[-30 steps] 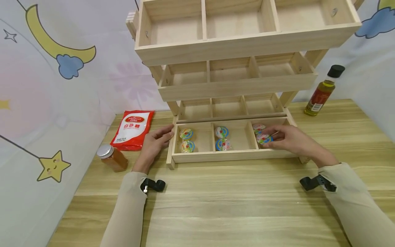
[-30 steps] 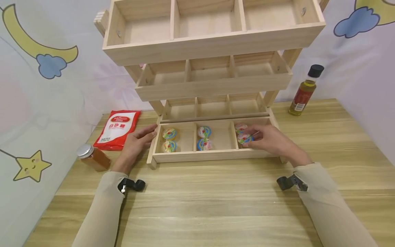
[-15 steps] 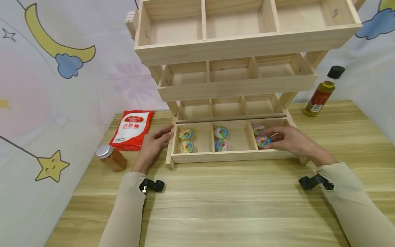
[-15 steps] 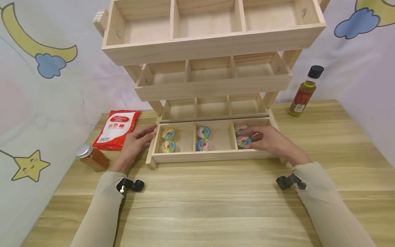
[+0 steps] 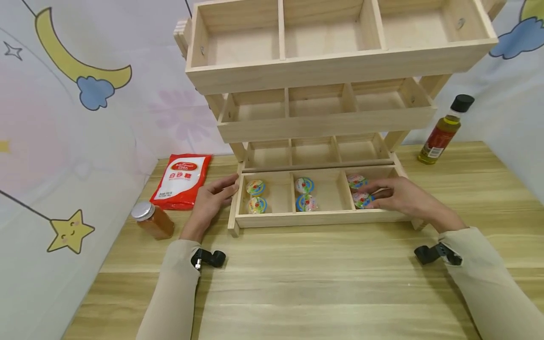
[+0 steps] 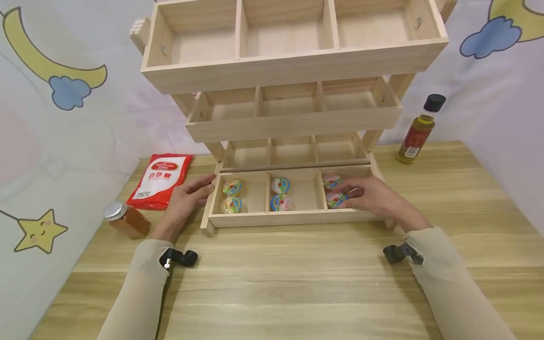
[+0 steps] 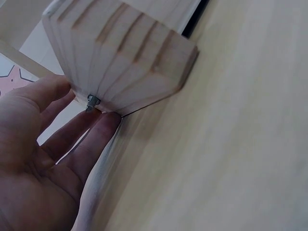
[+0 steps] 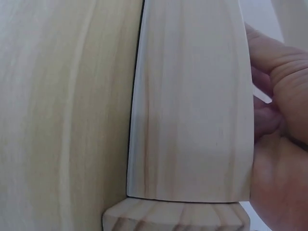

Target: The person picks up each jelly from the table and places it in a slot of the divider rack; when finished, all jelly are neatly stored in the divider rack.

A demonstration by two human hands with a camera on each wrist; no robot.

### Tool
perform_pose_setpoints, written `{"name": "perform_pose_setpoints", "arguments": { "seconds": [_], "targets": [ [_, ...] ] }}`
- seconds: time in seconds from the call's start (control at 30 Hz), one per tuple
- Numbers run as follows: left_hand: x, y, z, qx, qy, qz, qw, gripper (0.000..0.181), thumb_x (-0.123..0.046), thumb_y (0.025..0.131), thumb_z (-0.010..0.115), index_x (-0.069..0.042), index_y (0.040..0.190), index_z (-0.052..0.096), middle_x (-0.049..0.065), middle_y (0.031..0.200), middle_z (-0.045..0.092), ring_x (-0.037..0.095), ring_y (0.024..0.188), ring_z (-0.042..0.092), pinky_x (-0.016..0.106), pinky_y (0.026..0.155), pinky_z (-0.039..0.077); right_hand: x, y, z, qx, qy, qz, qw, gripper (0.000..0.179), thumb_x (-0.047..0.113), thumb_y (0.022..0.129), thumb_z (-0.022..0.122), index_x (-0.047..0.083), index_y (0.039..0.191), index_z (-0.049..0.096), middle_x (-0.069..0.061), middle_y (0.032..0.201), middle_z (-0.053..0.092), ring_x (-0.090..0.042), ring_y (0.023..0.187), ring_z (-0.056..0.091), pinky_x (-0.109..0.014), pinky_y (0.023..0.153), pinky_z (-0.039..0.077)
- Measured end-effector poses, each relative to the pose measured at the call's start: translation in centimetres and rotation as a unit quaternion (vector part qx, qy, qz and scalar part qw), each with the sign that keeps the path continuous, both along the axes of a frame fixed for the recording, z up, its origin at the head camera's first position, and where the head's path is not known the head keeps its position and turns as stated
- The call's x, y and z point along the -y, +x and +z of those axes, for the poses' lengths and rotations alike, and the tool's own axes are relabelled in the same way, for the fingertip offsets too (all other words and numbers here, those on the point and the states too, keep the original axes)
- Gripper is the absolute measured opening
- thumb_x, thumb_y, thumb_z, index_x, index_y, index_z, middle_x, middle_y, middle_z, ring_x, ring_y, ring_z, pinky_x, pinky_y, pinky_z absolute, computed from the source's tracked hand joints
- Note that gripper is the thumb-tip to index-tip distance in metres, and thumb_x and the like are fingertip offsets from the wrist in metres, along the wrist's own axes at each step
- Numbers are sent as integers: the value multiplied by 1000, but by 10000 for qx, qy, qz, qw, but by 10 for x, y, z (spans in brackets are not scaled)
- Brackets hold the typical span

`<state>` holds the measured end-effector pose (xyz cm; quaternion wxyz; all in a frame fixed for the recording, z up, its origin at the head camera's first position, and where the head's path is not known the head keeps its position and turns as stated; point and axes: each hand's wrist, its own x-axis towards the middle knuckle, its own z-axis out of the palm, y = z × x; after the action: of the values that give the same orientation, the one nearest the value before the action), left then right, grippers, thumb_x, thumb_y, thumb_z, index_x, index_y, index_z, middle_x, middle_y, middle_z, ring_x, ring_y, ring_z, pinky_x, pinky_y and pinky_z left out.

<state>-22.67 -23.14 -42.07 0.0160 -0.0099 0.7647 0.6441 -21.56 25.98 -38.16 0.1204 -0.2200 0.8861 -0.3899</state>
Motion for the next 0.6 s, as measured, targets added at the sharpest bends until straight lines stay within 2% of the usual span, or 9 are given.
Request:
{"name": "perform_pose_setpoints", "arguments": {
  "seconds": [0.3, 0.43, 0.5, 0.57, 0.6],
  "targets": [
    [0, -6, 1, -152, -84, 81, 9998, 43, -19, 103, 72, -6, 144, 67, 13, 144, 65, 14, 115, 67, 24, 90, 59, -10, 0, 19, -246, 358, -215, 9988, 39, 23, 100, 78, 6, 134, 72, -12, 128, 73, -25, 112, 70, -23, 83, 57],
    [-2, -3, 5, -275, -579, 174, 9978, 42, -18, 103, 72, -8, 144, 68, 16, 137, 69, 21, 114, 68, 25, 88, 60, -22, 5, 27, -482, 630, -575, 9952, 41, 32, 103, 74, 9, 137, 71, -10, 130, 73, -28, 117, 67, -18, 85, 52],
    [-3, -1, 10, -512, -1128, 228, 9920, 41, -19, 102, 72, -11, 143, 69, 16, 135, 70, 24, 115, 68, 30, 89, 60, -30, 10, 30, -628, 657, -868, 9921, 43, 36, 105, 70, 11, 140, 69, -11, 134, 71, -30, 120, 66, -19, 86, 51],
    [-4, 1, 16, -905, -1745, 236, 9802, 42, -19, 101, 73, -10, 143, 69, 17, 136, 69, 30, 119, 67, 38, 92, 61, -39, 15, 31, -815, 612, -1195, 9876, 46, 38, 107, 67, 10, 144, 67, -15, 138, 68, -37, 121, 65, -32, 92, 55],
    [-5, 2, 20, -1156, -2074, 247, 9711, 43, -19, 101, 73, -9, 143, 69, 18, 136, 69, 32, 121, 66, 44, 94, 61, -44, 17, 31, -916, 600, -1354, 9847, 49, 39, 108, 65, 9, 146, 64, -19, 142, 65, -42, 122, 64, -41, 94, 55]
  ]
}}
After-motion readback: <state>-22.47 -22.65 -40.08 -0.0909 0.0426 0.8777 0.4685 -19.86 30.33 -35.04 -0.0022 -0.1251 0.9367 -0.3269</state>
